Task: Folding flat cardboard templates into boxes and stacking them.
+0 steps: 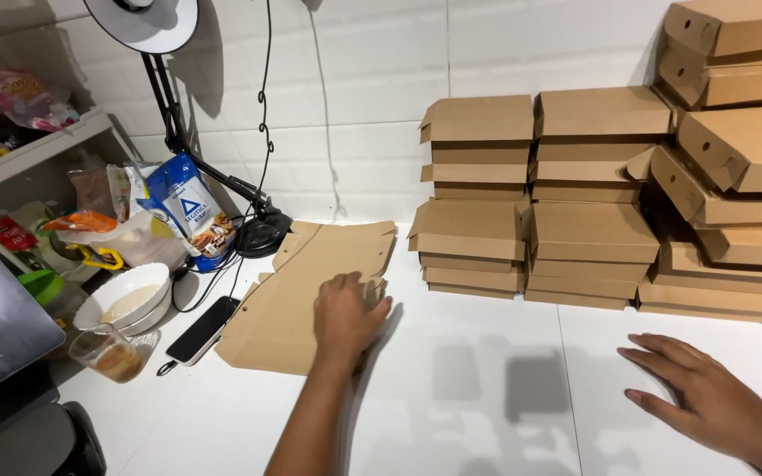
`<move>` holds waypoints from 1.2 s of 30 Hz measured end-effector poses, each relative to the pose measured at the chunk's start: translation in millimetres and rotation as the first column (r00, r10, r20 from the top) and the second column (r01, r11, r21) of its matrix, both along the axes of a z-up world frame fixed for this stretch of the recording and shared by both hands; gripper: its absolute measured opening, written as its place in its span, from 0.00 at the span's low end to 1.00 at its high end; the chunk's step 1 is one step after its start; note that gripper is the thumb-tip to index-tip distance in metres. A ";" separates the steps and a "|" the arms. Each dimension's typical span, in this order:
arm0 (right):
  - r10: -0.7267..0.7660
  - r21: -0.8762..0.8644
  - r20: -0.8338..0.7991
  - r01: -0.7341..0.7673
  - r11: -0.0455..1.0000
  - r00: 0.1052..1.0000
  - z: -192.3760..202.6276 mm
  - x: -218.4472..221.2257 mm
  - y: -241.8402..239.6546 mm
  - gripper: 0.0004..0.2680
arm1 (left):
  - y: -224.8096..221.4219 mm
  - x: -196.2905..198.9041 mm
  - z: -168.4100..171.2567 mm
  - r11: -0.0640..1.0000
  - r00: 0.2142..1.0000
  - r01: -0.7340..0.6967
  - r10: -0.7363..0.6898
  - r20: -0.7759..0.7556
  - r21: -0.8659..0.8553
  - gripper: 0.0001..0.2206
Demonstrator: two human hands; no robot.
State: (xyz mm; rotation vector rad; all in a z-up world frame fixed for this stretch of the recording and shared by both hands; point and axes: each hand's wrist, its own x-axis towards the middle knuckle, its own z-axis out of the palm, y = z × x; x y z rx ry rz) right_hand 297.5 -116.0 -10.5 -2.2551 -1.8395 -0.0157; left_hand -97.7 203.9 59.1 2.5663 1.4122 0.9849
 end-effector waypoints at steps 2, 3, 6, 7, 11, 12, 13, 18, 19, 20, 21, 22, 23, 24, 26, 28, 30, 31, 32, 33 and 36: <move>-0.107 -0.019 -0.147 0.106 0.994 0.983 2.2 -3.1 1.9 0.24 | 10.2 -17.3 2.5 0.983 0.989 -0.120 0.106 -0.101 -0.139 0.23; -0.111 -0.023 -0.128 0.109 0.994 0.986 1.7 -4.7 1.7 0.24 | 13.0 -23.3 1.9 0.967 0.992 -0.111 0.096 -0.077 -0.228 0.20; -0.106 -0.015 -0.117 0.105 0.994 0.987 2.7 -7.2 0.8 0.23 | 12.0 -31.1 6.2 0.925 0.995 -0.096 0.095 -0.022 -0.368 0.22; -0.098 -0.003 -0.124 0.098 0.995 0.987 3.3 -7.5 0.2 0.23 | 10.2 -31.7 8.8 0.903 0.995 -0.091 0.104 0.007 -0.420 0.26; -0.085 -0.031 -0.122 0.082 0.996 0.989 7.3 -8.8 -0.6 0.24 | 10.3 -32.4 7.0 0.907 0.996 -0.076 0.084 0.002 -0.415 0.30; -0.066 -0.010 -0.119 0.065 0.998 0.991 8.1 -9.5 -1.1 0.24 | 11.4 -32.2 6.0 0.918 0.997 -0.072 0.080 0.005 -0.389 0.30; -0.047 0.011 -0.114 0.048 0.999 0.992 8.6 -10.2 -1.2 0.24 | 12.8 -32.3 4.8 0.929 0.997 -0.068 0.076 0.008 -0.364 0.29; -0.058 0.005 -0.156 0.060 0.998 0.986 18.0 -19.6 -4.6 0.24 | 18.6 -37.0 -0.4 0.935 0.997 -0.019 0.042 0.058 -0.353 0.26; -0.029 0.031 -0.155 0.035 0.999 0.988 18.3 -19.9 -5.0 0.24 | 19.9 -37.3 -1.7 0.940 0.997 -0.013 0.040 0.072 -0.340 0.25; -0.050 0.017 -0.155 0.053 0.998 0.987 16.9 -18.7 -4.0 0.24 | 15.4 -36.4 5.0 0.936 0.997 0.004 0.022 0.070 -0.352 0.25; 0.022 0.104 -0.123 -0.009 0.995 0.992 15.1 -17.0 -2.8 0.23 | 11.4 -35.3 11.5 0.937 0.998 -0.009 0.032 0.061 -0.350 0.20; 0.087 0.183 -0.088 -0.070 0.981 0.992 11.1 -15.8 -4.5 0.22 | 6.8 -33.5 16.5 0.936 0.998 -0.020 0.039 0.047 -0.352 0.23; 0.063 0.166 -0.095 -0.047 0.985 0.994 23.4 -23.6 -9.7 0.22 | 22.1 -36.7 -2.1 0.930 0.999 -0.001 0.017 0.041 -0.369 0.23; 0.022 0.042 -0.087 -0.019 0.999 0.996 36.3 -31.3 -9.4 0.22 | 39.4 -41.5 -17.7 0.918 0.997 -0.046 0.068 0.042 -0.395 0.20; -0.018 -0.087 -0.083 0.011 0.996 0.996 50.0 -39.2 -10.0 0.21 | 52.9 -44.8 -30.3 0.902 0.992 -0.095 0.120 0.034 -0.422 0.18; -0.025 -0.093 -0.094 0.016 0.996 0.995 51.9 -40.6 -8.4 0.21 | 46.6 -45.9 -21.4 0.901 0.995 -0.101 0.097 -0.032 -0.421 0.17; 0.043 0.041 -0.094 -0.040 0.998 0.995 25.0 -24.9 -7.4 0.22 | 15.4 -34.4 6.0 0.869 0.978 -0.203 0.154 -0.143 -0.451 0.14; 0.099 0.173 -0.082 -0.084 0.981 0.992 11.9 -17.3 -5.9 0.22 | 0.1 -28.6 19.4 0.830 0.949 -0.294 0.195 -0.248 -0.473 0.11; 0.111 0.174 -0.084 -0.095 0.980 0.990 11.4 -16.9 -5.9 0.22 | -0.9 -27.7 20.6 0.827 0.946 -0.305 0.206 -0.250 -0.472 0.11; 0.085 0.157 -0.099 -0.069 0.985 0.991 11.0 -16.5 -5.8 0.22 | -1.9 -26.8 21.7 0.834 0.936 -0.345 0.271 -0.226 -0.432 0.11; 0.024 0.087 -0.134 -0.012 0.996 0.991 16.2 -19.5 -5.9 0.23 | 1.6 -30.1 20.7 0.847 0.908 -0.420 0.388 -0.161 -0.328 0.11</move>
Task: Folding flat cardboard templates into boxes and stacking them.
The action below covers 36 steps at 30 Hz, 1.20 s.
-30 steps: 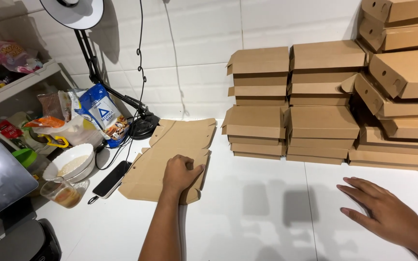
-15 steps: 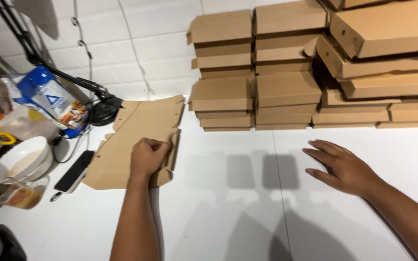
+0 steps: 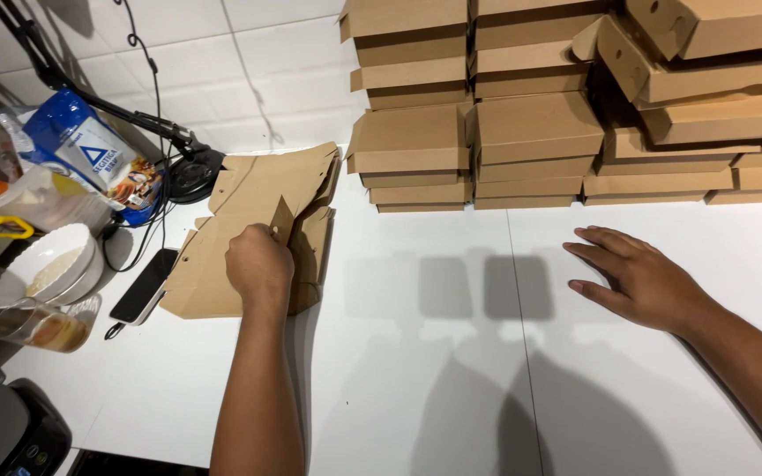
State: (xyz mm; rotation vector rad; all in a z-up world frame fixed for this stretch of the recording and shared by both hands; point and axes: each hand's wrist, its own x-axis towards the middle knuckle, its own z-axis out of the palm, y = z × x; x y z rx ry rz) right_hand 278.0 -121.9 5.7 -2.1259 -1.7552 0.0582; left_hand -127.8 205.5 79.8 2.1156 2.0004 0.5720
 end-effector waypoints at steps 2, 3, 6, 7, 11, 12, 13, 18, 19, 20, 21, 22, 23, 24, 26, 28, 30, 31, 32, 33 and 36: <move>-0.033 -0.049 -0.016 0.032 0.998 0.999 3.9 -1.9 0.9 0.23 | 7.3 -5.4 -4.9 0.996 0.999 -0.040 0.039 0.010 0.083 0.11; -0.042 -0.065 -0.023 0.040 0.997 0.999 4.3 -2.0 1.4 0.23 | 11.8 -8.9 -9.8 0.972 0.999 -0.036 0.031 0.023 0.233 0.10; -0.030 -0.046 -0.008 0.030 0.998 1.000 1.7 0.9 2.1 0.23 | 9.4 -21.6 -0.5 0.887 0.998 -0.042 0.015 0.063 0.460 0.10; -0.014 -0.017 0.010 0.014 1.000 1.000 0.0 2.2 2.2 0.23 | 5.5 -26.7 6.6 0.843 0.996 -0.049 0.003 0.086 0.535 0.11; -0.020 -0.018 -0.007 0.020 1.000 1.000 0.7 1.3 3.1 0.23 | -46.3 -57.8 52.4 0.780 0.990 -0.129 0.065 0.126 0.613 0.07; -0.034 -0.032 -0.011 0.034 0.999 0.999 1.0 0.7 2.7 0.23 | -63.2 -64.9 60.8 0.686 0.994 -0.079 0.001 0.109 0.723 0.05; -0.048 -0.046 -0.015 0.047 0.998 0.999 1.2 0.5 2.4 0.23 | -80.0 -71.7 68.9 0.575 0.995 -0.031 -0.061 0.081 0.817 0.05; 0.067 0.328 -0.040 -0.050 0.943 0.997 39.1 -25.1 -18.9 0.38 | -199.9 -85.9 119.2 0.590 0.912 0.294 -0.410 -0.034 0.752 0.02; 0.121 0.409 -0.061 -0.086 0.908 0.991 52.1 -30.8 -26.3 0.51 | -218.6 -88.0 125.4 0.621 0.881 0.367 -0.471 -0.045 0.693 0.02; 0.111 0.408 -0.063 -0.076 0.910 0.992 66.2 -42.1 -32.8 0.51 | -223.6 -87.6 125.8 0.618 0.876 0.375 -0.479 -0.047 0.691 0.02; 0.305 0.535 -0.092 -0.211 0.818 0.948 80.2 -53.4 -38.9 0.57 | -228.5 -87.4 126.0 0.550 0.771 0.525 -0.631 -0.089 0.650 0.04; 0.488 0.653 -0.092 -0.317 0.688 0.868 93.9 -65.0 -45.5 0.65 | -233.7 -87.3 125.8 0.456 0.636 0.658 -0.762 -0.119 0.600 0.06; 0.478 0.652 -0.097 -0.308 0.693 0.873 100.1 -75.5 -54.4 0.65 | -234.3 -77.8 121.2 0.451 0.628 0.664 -0.769 -0.118 0.596 0.06; 0.433 0.696 -0.083 -0.259 0.670 0.897 105.5 -86.8 -63.4 0.60 | -235.4 -68.8 116.5 0.317 0.536 0.717 -0.821 -0.200 0.621 0.09; 0.372 0.735 -0.082 -0.196 0.649 0.925 104.5 -95.4 -83.4 0.56 | -237.6 -49.6 106.8 0.167 0.421 0.762 -0.862 -0.282 0.625 0.12; 0.150 0.639 -0.114 -0.043 0.768 0.982 92.7 -90.3 -107.3 0.38 | -240.8 -29.0 96.2 0.002 0.285 0.782 -0.890 -0.356 0.623 0.07; 0.067 0.616 0.039 -0.076 0.784 0.997 88.1 -78.9 -127.7 0.28 | -246.5 -7.3 88.2 -0.091 0.224 0.752 -0.896 -0.383 0.653 0.04; 0.002 0.589 0.197 -0.120 0.800 0.980 86.6 -73.2 -138.0 0.18 | -249.9 3.6 84.3 -0.174 0.178 0.712 -0.892 -0.415 0.680 0.04; -0.009 0.583 0.197 -0.110 0.805 0.980 74.1 -62.2 -152.6 0.18 | -253.0 11.0 73.6 -0.178 0.168 0.710 -0.897 -0.409 0.682 0.04; -0.091 0.522 0.110 0.021 0.853 0.990 61.8 -51.7 -167.7 0.16 | -256.4 18.2 63.0 -0.182 0.115 0.759 -0.908 -0.403 0.626 0.05; -0.268 0.320 0.008 0.252 0.914 0.963 20.4 -7.3 -204.4 0.13 | -260.4 40.0 18.8 -0.171 -0.009 0.851 -0.950 -0.311 0.497 0.02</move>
